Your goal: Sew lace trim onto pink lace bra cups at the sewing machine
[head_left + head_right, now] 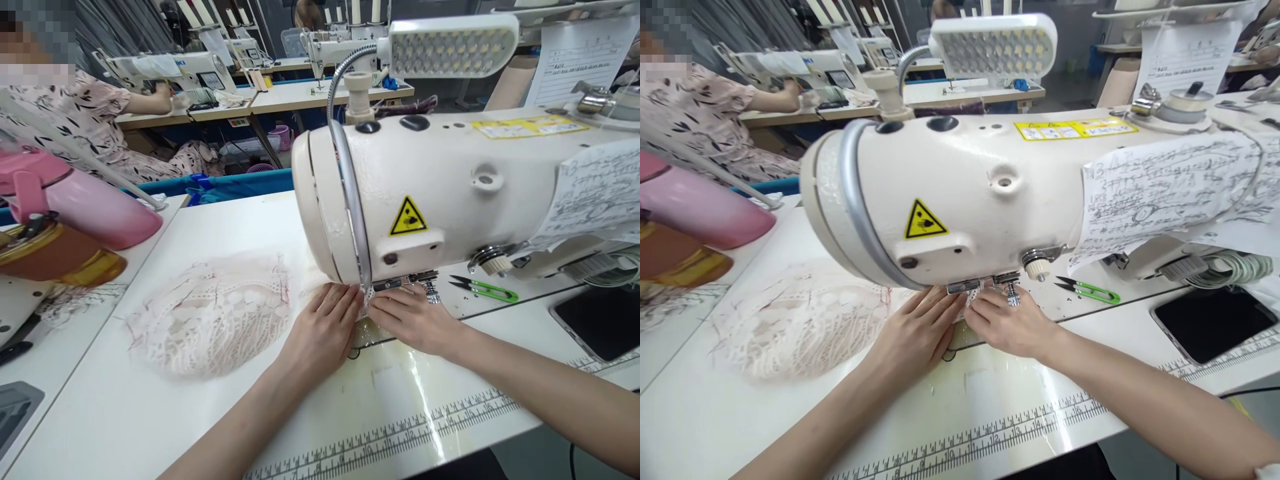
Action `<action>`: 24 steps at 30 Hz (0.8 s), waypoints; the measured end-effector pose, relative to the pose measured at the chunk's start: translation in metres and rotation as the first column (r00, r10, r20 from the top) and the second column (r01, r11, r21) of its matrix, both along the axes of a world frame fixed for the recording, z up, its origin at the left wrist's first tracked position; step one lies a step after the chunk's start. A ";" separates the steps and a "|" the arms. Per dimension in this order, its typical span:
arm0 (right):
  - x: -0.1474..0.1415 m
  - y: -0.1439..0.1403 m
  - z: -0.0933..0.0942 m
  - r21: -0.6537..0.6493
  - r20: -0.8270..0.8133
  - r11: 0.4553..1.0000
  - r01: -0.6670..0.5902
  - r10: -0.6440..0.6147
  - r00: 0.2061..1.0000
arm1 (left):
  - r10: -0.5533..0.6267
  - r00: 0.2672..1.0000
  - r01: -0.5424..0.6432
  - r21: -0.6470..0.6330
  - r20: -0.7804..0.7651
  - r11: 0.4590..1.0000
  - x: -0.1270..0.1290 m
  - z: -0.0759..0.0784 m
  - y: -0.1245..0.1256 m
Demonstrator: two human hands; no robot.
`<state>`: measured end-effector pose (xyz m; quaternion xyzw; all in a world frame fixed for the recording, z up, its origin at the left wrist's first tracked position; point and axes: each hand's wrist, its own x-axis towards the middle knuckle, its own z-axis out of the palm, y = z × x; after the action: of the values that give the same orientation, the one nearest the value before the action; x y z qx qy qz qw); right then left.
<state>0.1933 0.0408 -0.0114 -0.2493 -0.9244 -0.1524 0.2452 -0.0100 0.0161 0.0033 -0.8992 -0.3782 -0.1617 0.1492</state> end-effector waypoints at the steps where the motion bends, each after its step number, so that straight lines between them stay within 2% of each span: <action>1: 0.000 0.000 0.000 -0.006 0.003 1.000 0.003 -0.003 1.000 | 0.012 1.000 -0.012 0.011 -0.011 1.000 0.001 0.000 0.000; 9: 0.003 0.003 0.001 0.021 0.016 0.999 0.027 -0.027 1.000 | 0.090 0.996 -0.088 0.071 -0.020 0.994 0.007 0.000 -0.005; 14: 0.004 0.001 0.008 0.080 0.018 0.992 0.102 -0.104 0.994 | 0.116 0.993 -0.114 0.057 -0.034 0.992 0.009 0.001 -0.006; 18: 0.005 -0.001 0.012 0.056 0.012 0.983 0.173 -0.174 0.985 | 0.121 0.992 -0.118 0.060 -0.045 0.991 0.010 0.001 -0.007; 24: 0.011 0.002 0.011 -0.001 0.013 0.984 0.179 -0.179 0.984 | 0.113 0.993 -0.113 0.024 -0.020 0.993 0.010 0.001 -0.006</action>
<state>0.2047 0.0429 -0.0009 -0.3306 -0.9000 -0.1743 0.2242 -0.0004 0.0098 0.0044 -0.8762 -0.4250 -0.1479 0.1725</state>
